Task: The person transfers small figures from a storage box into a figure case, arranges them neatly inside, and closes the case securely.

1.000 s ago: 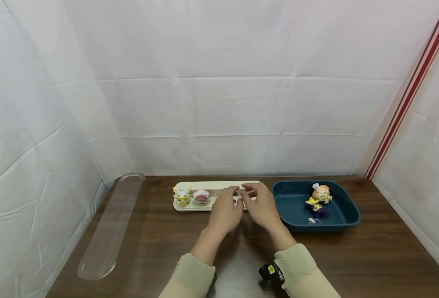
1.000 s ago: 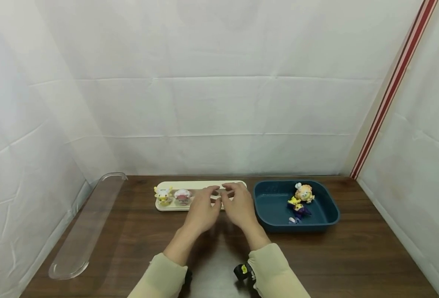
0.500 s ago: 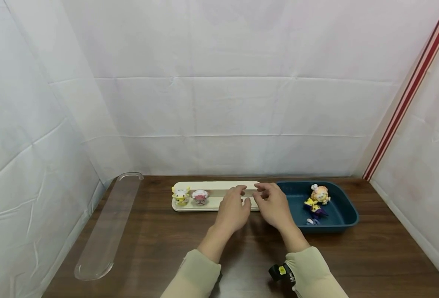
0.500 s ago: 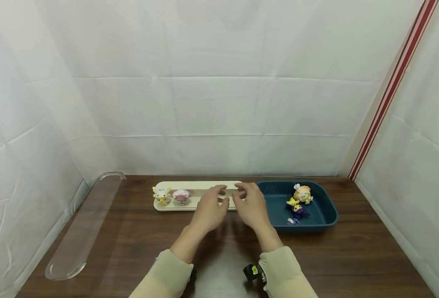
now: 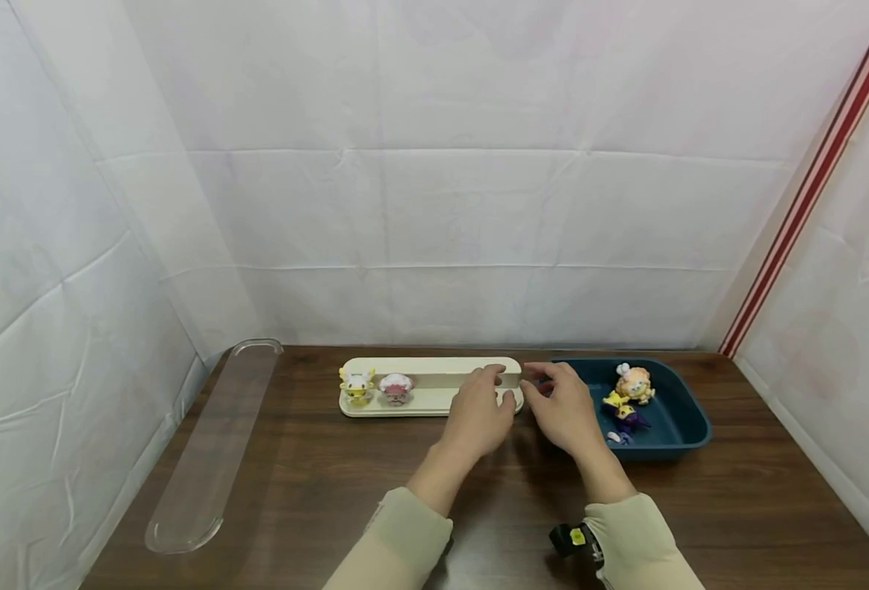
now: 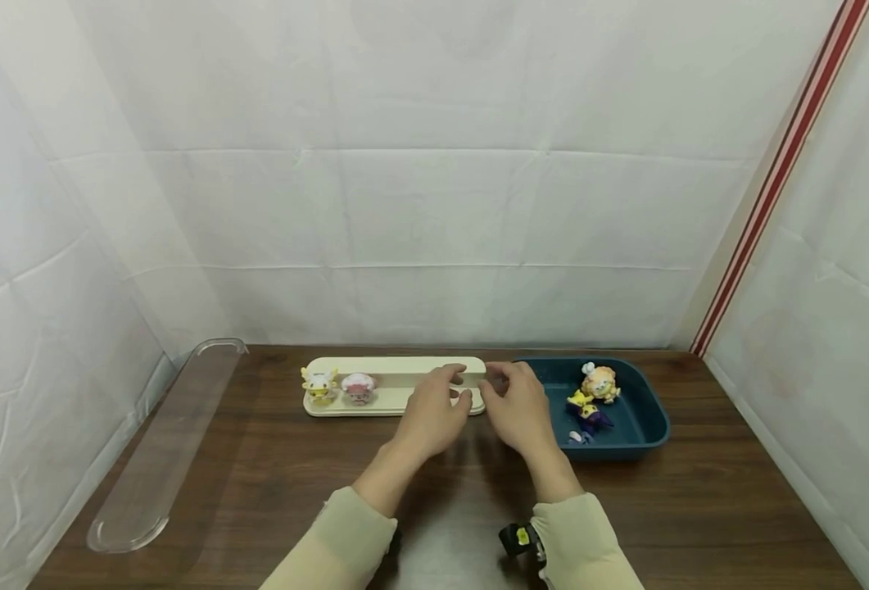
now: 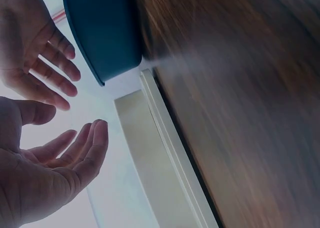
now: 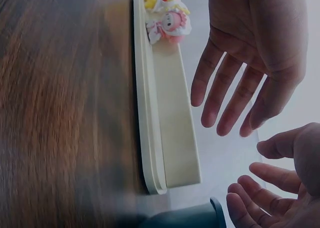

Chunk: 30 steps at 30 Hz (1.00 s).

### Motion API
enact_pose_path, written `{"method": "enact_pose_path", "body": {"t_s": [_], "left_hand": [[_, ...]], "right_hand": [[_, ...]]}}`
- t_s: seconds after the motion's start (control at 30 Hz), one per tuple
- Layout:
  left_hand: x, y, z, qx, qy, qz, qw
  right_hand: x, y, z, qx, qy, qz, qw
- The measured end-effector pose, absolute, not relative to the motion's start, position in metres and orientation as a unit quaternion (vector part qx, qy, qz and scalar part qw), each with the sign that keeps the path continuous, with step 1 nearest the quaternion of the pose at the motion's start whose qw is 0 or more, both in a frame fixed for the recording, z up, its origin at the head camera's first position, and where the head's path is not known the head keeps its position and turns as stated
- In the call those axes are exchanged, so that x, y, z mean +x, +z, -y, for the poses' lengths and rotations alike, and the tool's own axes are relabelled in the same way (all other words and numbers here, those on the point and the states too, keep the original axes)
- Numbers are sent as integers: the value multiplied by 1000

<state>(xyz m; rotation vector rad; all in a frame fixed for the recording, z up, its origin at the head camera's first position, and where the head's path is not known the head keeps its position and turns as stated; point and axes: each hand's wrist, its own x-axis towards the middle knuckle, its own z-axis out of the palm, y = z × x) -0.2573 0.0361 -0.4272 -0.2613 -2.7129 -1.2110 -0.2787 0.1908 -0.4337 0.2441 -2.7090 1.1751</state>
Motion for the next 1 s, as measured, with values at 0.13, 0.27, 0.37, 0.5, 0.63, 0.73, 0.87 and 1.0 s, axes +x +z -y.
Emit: {"method": "enact_pose_path", "body": {"t_s": [0.13, 0.27, 0.37, 0.5, 0.63, 0.73, 0.87, 1.0], "left_hand": [[-257, -425, -42, -97, -404, 906, 75], [-257, -425, -48, -106, -400, 908, 67], [-257, -425, -51, -109, -403, 906, 64], [-257, -424, -55, -110, -399, 908, 65], [-257, -423, -58, -112, -390, 912, 64], [-257, -422, -61, -115, -392, 911, 57], [-256, -421, -66, -117, -393, 911, 50], [-255, -421, -72, -120, -389, 912, 44]], "right_hand": [[-276, -431, -197, 73, 383, 916, 89], [-273, -427, -203, 71, 375, 920, 92], [-271, -425, -207, 70, 373, 921, 92], [-271, -424, -213, 65, 372, 922, 89], [-270, -423, -219, 59, 376, 921, 82], [-269, -422, -223, 53, 378, 921, 77], [-266, -420, -230, 45, 371, 925, 74], [-264, -420, -237, 32, 366, 927, 75]]}}
